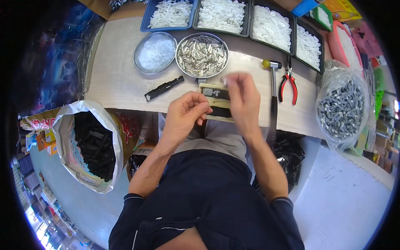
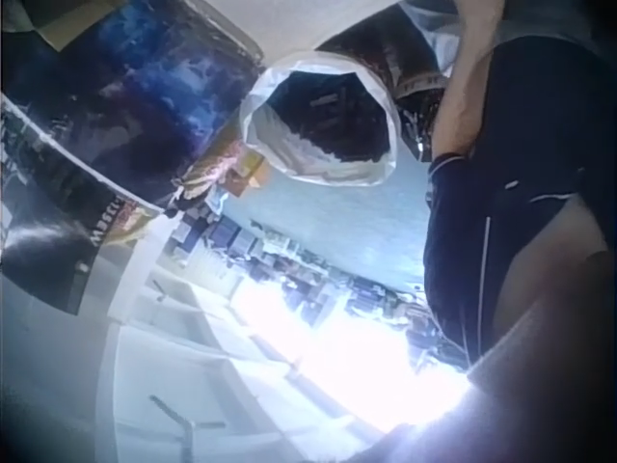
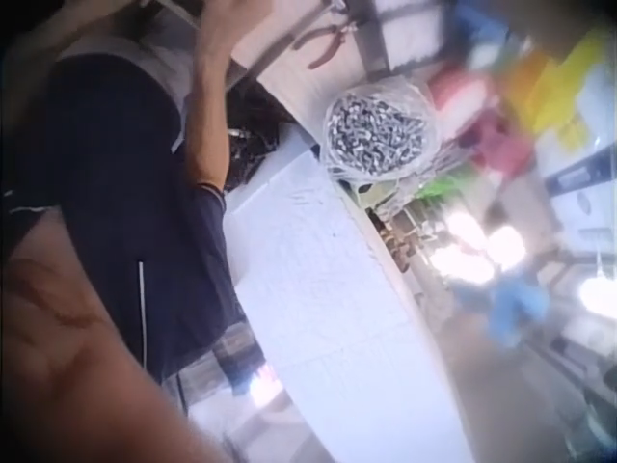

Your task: Assembling small mechanical components using a hammer, pliers, and a wooden assembly jig on a workbench.

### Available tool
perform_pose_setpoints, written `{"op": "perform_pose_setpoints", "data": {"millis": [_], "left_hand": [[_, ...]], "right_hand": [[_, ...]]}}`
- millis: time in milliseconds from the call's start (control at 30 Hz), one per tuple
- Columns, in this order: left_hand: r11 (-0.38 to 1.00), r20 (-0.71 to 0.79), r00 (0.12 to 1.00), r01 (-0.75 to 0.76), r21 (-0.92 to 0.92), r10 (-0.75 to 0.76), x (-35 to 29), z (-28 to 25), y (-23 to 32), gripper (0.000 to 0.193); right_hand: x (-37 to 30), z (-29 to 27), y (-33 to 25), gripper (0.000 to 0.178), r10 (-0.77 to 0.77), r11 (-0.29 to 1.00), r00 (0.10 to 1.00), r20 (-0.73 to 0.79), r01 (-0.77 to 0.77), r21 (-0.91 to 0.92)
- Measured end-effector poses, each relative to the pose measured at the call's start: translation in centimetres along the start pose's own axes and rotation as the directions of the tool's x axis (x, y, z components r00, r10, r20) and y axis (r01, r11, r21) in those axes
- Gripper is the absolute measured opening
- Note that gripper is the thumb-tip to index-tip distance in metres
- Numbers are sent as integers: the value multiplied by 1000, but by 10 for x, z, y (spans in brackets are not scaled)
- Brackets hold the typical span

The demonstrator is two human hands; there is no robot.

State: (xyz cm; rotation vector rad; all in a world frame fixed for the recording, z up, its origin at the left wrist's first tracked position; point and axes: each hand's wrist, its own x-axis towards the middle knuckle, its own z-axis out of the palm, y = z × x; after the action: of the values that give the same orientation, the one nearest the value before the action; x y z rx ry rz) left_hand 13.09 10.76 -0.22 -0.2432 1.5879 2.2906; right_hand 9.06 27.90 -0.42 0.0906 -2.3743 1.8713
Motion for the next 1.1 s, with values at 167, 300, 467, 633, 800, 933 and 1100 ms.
{"op": "perform_pose_setpoints", "data": {"millis": [167,300,467,633,800,933,1100], "left_hand": [[997,32,999,4,72,-6,-14,15,-7,11],[998,-7,998,70,8,-70,-24,25,-10,14],[996,-16,999,49,-81,-50,-29,33,-9,16],[1000,-44,999,12,9,-11,-28,30,-12,24],[1000,-59,998,8,25,-6,-29,32,-11,23],[998,-93,996,-6,62,12,-31,34,-9,24],[995,-136,990,-32,97,45,-30,37,-12,27]], "right_hand": [[-60,8,-8,9,204,925,979,-13,-189,331],[-73,8,-9,10,243,892,969,-44,-205,403],[-77,6,-11,9,248,920,968,-45,-220,324],[-80,9,-10,8,250,928,967,-43,-226,297],[-82,9,-8,7,219,948,975,-42,-202,245],[-83,7,3,8,-99,994,993,-62,96,-54],[-75,7,14,13,-313,939,942,-120,287,-189]]}}
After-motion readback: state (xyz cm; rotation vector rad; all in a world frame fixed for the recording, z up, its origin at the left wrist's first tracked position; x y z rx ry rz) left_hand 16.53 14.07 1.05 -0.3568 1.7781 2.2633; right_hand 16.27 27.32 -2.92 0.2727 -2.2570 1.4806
